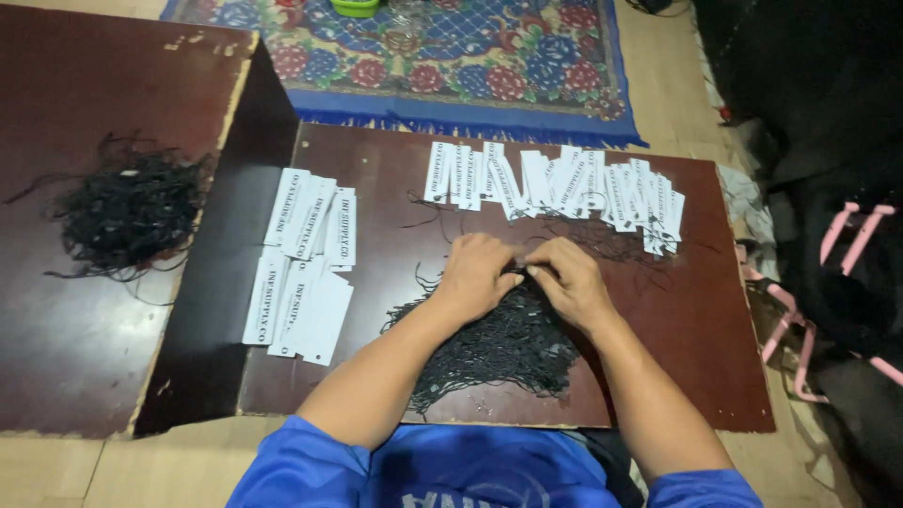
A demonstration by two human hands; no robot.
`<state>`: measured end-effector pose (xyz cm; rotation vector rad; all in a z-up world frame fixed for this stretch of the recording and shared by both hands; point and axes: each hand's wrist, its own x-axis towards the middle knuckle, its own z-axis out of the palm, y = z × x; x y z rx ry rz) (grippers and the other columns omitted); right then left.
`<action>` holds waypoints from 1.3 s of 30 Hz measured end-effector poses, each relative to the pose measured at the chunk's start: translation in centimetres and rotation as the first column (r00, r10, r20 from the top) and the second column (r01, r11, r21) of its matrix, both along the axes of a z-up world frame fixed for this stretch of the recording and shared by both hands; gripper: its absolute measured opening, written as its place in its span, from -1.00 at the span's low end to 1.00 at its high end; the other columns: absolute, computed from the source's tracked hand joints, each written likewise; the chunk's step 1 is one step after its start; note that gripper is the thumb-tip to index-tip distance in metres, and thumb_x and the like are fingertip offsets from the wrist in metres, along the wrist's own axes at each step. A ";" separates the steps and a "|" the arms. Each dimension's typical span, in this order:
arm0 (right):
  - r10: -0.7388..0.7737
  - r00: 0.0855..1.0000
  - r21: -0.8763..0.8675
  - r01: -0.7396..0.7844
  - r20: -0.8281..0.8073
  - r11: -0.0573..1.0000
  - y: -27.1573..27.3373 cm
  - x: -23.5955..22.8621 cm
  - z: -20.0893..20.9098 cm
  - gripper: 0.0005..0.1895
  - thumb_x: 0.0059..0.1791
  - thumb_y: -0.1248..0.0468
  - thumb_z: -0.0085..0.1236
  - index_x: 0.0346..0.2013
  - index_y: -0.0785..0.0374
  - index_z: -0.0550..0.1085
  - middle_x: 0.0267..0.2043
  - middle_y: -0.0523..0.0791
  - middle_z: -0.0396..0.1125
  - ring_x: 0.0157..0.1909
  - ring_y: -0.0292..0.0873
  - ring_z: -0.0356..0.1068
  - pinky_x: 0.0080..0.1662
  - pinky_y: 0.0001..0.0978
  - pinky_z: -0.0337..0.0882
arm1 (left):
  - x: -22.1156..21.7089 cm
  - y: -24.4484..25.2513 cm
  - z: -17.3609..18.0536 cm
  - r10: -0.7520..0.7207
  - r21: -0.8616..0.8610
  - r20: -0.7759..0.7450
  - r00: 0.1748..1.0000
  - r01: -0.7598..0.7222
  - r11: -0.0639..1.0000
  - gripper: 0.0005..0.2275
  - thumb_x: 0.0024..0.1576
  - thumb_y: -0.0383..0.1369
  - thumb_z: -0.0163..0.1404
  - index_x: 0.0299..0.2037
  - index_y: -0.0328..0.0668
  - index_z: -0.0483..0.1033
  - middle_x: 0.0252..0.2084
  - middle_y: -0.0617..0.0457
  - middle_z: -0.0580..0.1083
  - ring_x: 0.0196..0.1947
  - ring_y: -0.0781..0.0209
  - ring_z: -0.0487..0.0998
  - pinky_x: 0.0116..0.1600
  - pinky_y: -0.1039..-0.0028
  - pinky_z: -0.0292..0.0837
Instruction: The person is manually attaching black strings to white paper labels by threading the string through a small hole in each label.
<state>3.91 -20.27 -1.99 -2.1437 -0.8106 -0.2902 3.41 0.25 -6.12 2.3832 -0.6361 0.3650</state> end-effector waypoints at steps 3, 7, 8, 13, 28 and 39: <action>-0.032 0.999 0.014 0.031 0.022 0.999 -0.4 0.3 -1.7 -0.91 0.01 0.34 0.23 -0.22 0.12 0.60 -0.29 -0.09 0.48 -0.17 0.06 0.48 -0.04 -0.13 0.46 | 1.0 0.3 -3.4 0.011 -0.018 0.010 1.000 -0.011 1.000 -0.89 0.11 -0.18 0.09 -0.33 0.08 0.51 -0.43 0.15 0.42 -0.18 0.08 0.51 0.06 0.17 0.31; -0.123 0.992 0.109 0.124 -0.022 0.986 -2.8 1.4 -3.0 -0.89 0.04 0.37 0.18 -0.19 0.17 0.62 -0.27 -0.04 0.49 -0.15 0.09 0.49 -0.02 -0.12 0.45 | 1.5 1.7 -0.9 0.093 -0.089 0.057 0.994 -0.088 0.992 -0.87 0.11 -0.23 0.09 -0.44 0.08 0.47 -0.49 0.16 0.41 -0.28 0.10 0.52 -0.06 0.26 0.37; -0.182 0.983 0.136 0.186 -0.040 0.973 -3.0 1.3 -2.2 -0.89 0.05 0.38 0.17 -0.16 0.19 0.61 -0.25 -0.01 0.48 -0.14 0.11 0.48 -0.01 -0.09 0.43 | 1.6 2.0 -0.5 0.144 -0.162 -0.030 0.989 -0.147 0.976 -0.91 0.14 -0.23 0.08 -0.39 0.10 0.53 -0.46 0.18 0.46 -0.26 0.11 0.55 -0.06 0.31 0.40; -0.319 0.938 0.238 0.343 -0.133 0.909 -4.2 1.2 -2.0 -0.87 0.04 0.43 0.19 -0.14 0.26 0.61 -0.32 0.03 0.46 -0.22 -0.05 0.44 -0.07 -0.13 0.40 | 1.5 3.7 1.7 0.241 -0.365 -0.309 0.920 -0.349 0.863 -0.86 0.22 -0.14 0.05 -0.25 0.12 0.63 -0.34 0.10 0.57 -0.18 0.04 0.61 -0.01 0.29 0.47; -0.385 0.892 0.300 0.444 -0.236 0.845 -4.4 1.0 -1.6 -0.85 -0.01 0.46 0.19 -0.16 0.28 0.61 -0.42 -0.05 0.43 -0.31 -0.22 0.35 -0.17 -0.28 0.38 | 1.2 5.2 5.2 0.285 -0.519 -0.536 0.795 -0.576 0.632 -0.89 0.17 -0.33 0.08 -0.26 -0.08 0.68 -0.35 0.02 0.59 -0.24 0.12 0.60 -0.07 0.33 0.50; -0.271 0.962 -0.069 0.270 -0.014 0.961 -4.1 0.8 -0.8 -0.88 -0.06 0.32 0.26 -0.27 0.07 0.67 -0.35 -0.10 0.49 -0.17 0.03 0.50 0.00 -0.14 0.43 | 0.5 3.6 3.8 0.207 -0.521 -0.377 0.903 -0.391 0.759 -0.85 0.08 -0.46 0.17 -0.22 0.04 0.72 -0.30 0.07 0.62 -0.13 0.06 0.65 0.03 0.37 0.53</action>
